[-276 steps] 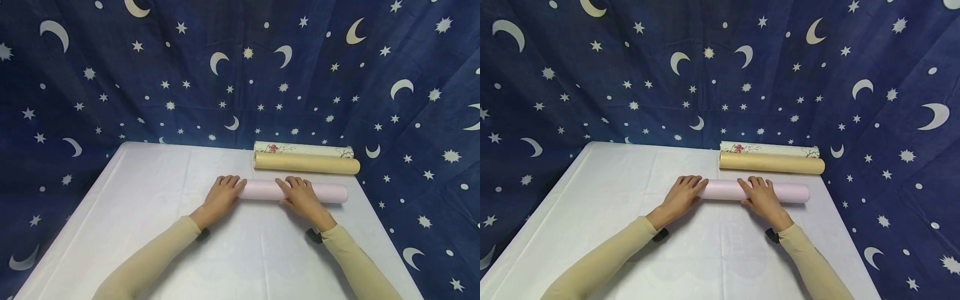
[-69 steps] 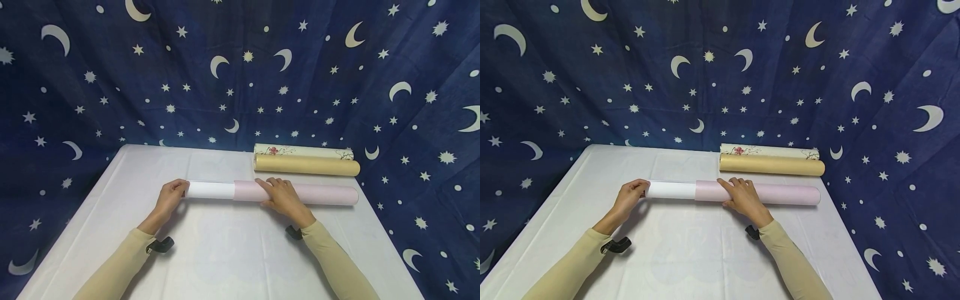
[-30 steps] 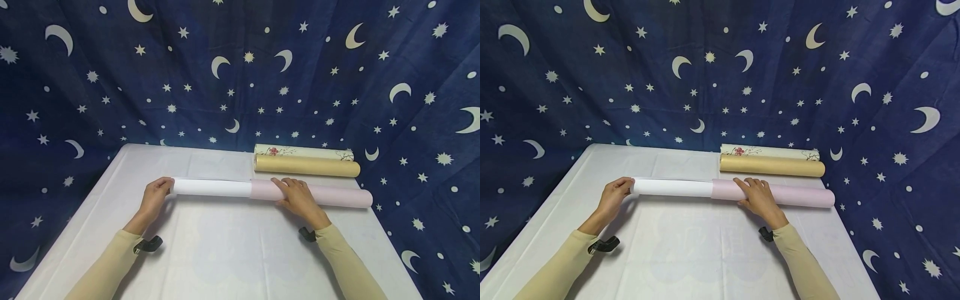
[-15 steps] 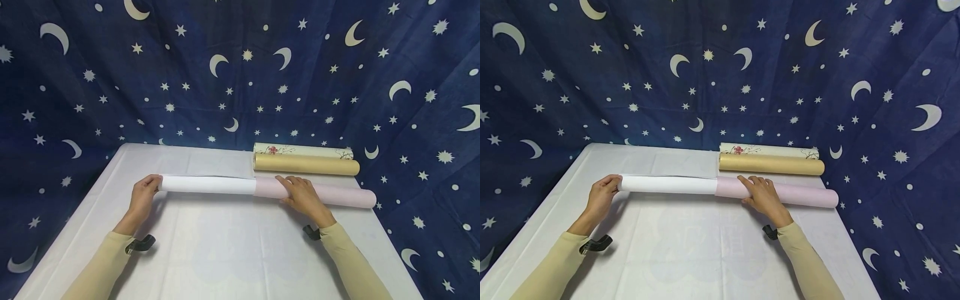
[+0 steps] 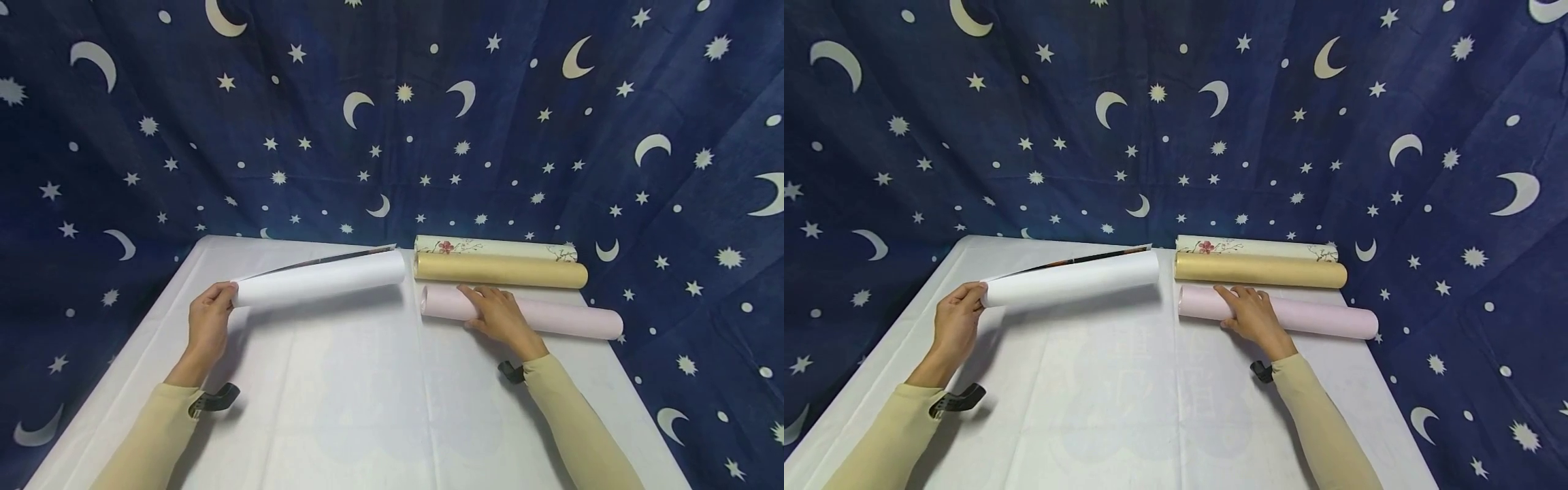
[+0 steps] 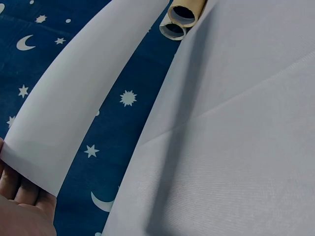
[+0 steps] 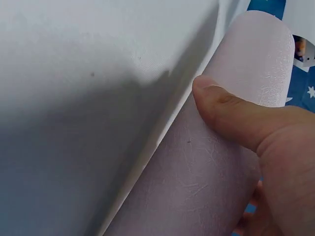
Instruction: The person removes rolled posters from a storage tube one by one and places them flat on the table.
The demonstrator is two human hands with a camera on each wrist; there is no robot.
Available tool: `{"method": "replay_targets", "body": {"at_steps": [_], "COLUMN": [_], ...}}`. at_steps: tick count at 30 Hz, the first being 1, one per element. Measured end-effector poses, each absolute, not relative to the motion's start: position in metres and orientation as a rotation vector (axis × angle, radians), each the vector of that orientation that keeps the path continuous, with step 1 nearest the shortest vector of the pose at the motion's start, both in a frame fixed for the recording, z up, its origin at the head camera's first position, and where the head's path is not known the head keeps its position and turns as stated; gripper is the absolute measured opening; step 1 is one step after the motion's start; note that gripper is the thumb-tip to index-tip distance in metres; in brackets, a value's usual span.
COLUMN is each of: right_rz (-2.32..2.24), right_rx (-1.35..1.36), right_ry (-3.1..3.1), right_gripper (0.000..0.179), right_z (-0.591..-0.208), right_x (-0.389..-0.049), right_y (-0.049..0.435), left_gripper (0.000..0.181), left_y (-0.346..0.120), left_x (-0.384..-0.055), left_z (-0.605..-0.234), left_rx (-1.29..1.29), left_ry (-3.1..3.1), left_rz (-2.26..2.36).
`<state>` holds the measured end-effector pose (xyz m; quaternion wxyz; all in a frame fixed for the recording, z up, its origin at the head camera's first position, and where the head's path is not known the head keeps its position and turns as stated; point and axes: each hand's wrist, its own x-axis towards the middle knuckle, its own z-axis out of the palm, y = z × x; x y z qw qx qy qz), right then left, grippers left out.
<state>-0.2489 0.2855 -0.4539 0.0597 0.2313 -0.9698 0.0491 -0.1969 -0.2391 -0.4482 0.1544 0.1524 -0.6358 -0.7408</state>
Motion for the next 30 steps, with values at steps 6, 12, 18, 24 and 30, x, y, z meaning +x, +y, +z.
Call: {"method": "replay_targets", "body": {"at_steps": [6, 12, 18, 24, 30], "right_rz": [0.181, 0.167, 0.119, 0.14, 0.24], "right_rx": [0.713, 0.741, 0.766, 0.713, 0.662], "right_ry": [-2.948, -2.964, -2.934, -2.931, -2.862], "right_gripper": [0.081, 0.08, 0.08, 0.08, 0.074], "right_z": [-0.464, -0.466, -0.462, -0.46, -0.449], "right_x": [-0.264, -0.277, -0.286, -0.287, -0.277], "right_y": [0.287, 0.285, 0.28, 0.277, 0.278], "left_gripper": [0.014, 0.012, 0.011, 0.012, 0.017], "left_y": [-0.239, -0.239, -0.239, -0.238, -0.23], "left_x": [-0.198, -0.2, -0.201, -0.202, -0.203], "left_z": [-0.449, -0.448, -0.445, -0.444, -0.438], "left_rx": [0.439, 0.398, 0.412, 0.403, 0.364], "left_ry": [-1.861, -1.823, -1.776, -1.8, -1.946], "left_rz": [-2.081, -2.099, -2.117, -2.109, -1.994]}}
